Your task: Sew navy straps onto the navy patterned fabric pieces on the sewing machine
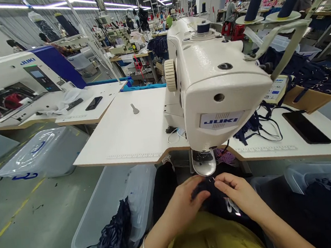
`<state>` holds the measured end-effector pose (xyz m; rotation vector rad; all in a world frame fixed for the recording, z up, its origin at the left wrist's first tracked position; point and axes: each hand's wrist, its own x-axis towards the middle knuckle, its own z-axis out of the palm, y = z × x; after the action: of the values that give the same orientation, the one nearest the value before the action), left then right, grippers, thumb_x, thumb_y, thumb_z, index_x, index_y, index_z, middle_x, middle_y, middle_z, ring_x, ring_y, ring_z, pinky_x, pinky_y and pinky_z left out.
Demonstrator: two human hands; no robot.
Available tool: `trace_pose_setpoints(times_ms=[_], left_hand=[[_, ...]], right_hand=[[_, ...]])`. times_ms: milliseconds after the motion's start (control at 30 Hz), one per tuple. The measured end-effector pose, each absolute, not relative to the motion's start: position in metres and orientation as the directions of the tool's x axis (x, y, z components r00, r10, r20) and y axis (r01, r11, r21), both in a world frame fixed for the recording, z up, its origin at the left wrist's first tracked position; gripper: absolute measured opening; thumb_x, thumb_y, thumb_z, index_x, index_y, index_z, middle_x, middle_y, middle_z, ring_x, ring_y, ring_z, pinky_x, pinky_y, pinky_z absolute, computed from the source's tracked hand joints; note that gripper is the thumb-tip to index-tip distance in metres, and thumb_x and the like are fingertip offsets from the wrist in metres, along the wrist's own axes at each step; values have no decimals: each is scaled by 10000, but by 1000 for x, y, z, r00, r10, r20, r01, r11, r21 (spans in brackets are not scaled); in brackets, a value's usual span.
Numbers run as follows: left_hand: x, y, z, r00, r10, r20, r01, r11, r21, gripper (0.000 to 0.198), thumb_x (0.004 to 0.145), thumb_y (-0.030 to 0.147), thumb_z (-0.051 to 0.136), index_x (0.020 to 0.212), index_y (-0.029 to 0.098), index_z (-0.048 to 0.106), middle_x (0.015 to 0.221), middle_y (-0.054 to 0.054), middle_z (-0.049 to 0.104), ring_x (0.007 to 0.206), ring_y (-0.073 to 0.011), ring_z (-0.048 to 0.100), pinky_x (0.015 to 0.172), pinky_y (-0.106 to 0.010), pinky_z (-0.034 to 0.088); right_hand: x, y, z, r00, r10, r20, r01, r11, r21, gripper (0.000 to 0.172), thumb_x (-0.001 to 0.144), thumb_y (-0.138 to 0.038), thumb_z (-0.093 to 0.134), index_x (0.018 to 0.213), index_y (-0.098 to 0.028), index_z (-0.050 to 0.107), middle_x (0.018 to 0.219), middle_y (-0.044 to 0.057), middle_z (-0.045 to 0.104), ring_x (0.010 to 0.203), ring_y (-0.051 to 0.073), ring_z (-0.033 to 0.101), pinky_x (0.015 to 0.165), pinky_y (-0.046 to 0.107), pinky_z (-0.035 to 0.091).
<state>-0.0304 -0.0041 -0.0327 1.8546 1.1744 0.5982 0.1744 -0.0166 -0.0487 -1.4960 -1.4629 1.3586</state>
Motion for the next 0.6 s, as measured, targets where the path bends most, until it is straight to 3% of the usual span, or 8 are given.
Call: trace_pose_setpoints(times_ms=[100, 233, 433, 500, 600], left_hand=[[-20, -5, -37, 442, 890, -111, 302, -31, 953, 295, 860, 344, 622, 1109, 188, 604, 991, -34, 670, 860, -173, 622, 815, -298, 495], [-15, -3, -45, 354, 926, -127, 227, 46, 973, 236, 797, 356, 686, 906, 155, 629, 854, -17, 627, 786, -153, 591, 740, -272, 490], [-17, -6, -43, 347, 936, -65, 309, -49, 950, 166, 857, 327, 606, 862, 188, 695, 819, -13, 567, 697, -129, 559, 628, -239, 462], [-16, -9, -38, 382, 924, -4, 381, -154, 912, 161, 874, 299, 582, 888, 201, 708, 752, 1, 548, 658, -120, 539, 605, -227, 436], [-13, -11, -31, 439, 898, 25, 471, -254, 845, 151, 878, 256, 573, 837, 200, 707, 678, 19, 532, 627, -111, 517, 595, -218, 396]], right_hand=[[165, -20, -51, -134, 956, -260, 150, -239, -959, 349, 822, -531, 584, 806, -186, 632, 623, -34, 499, 551, 109, 450, 509, 216, 387], [159, -25, -55, -92, 972, -217, 136, -204, -969, 345, 828, -535, 583, 805, -193, 621, 634, -36, 484, 547, 105, 398, 509, 221, 342], [164, -25, -55, -147, 989, -29, 291, 15, -957, 370, 920, -500, 465, 749, -196, 587, 673, -11, 498, 630, 140, 458, 592, 244, 382], [165, -23, -54, -256, 967, 8, 251, 74, -965, 397, 953, -489, 393, 794, -195, 607, 744, 13, 542, 698, 158, 508, 660, 257, 426], [164, -21, -55, -283, 959, -18, 119, 16, -993, 332, 954, -446, 437, 896, -208, 661, 877, 32, 600, 843, 177, 574, 797, 270, 462]])
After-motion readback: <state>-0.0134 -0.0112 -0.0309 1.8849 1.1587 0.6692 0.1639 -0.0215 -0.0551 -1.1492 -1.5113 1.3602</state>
